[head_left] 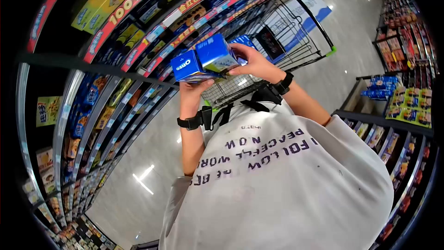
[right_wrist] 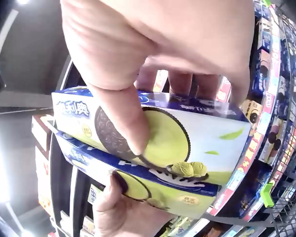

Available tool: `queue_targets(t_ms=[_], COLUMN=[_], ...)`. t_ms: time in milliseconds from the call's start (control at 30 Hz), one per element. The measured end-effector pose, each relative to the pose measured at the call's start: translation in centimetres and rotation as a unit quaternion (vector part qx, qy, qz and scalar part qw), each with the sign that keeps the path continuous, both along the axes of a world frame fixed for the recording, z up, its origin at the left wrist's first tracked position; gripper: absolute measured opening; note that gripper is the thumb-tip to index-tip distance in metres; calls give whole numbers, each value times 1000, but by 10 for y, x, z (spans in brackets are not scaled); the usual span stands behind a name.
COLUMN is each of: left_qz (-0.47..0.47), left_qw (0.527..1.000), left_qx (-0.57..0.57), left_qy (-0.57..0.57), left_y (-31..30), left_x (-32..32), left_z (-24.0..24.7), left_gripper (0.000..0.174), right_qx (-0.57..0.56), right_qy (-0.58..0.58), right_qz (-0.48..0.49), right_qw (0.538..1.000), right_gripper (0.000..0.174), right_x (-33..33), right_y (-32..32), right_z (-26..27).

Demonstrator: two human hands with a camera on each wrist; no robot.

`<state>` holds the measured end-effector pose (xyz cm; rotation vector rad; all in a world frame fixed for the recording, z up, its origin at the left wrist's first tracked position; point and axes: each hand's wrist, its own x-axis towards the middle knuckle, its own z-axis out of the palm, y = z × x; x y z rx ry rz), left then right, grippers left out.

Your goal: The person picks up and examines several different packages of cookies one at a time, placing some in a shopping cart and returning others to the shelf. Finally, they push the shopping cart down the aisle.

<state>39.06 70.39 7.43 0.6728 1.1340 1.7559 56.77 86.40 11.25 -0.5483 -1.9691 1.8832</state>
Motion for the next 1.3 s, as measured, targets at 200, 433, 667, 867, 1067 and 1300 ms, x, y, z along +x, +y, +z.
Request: queue_targets(t_ms=[200,433,667,867,1067,1300], left_qz=[75,107,80,114,101,56], left_qw=[997,994,954,915,956,995], left_qx=[9,18,84,81,29,-65], left_qy=[-7,11,-276,-378,-273,-54], left_y=[-9,9,49,101,135,156], left_x=[9,42,91,116,162,213], left_z=[14,18,54,58,57,58], left_gripper=[48,47,54,50,60,72], right_qx=[107,87,-233,-337,-268,-111], right_qy=[21,8,64,90,63,164], right_qz=[14,10,-18,29,64,152], right_qw=[994,996,970,937,959,968], right_gripper=[71,72,54,68,91,85], right_x=[8,49,109,151,171,168], right_y=[11,41,81,128,169,188], right_z=[11,4,4,-3,5,-10])
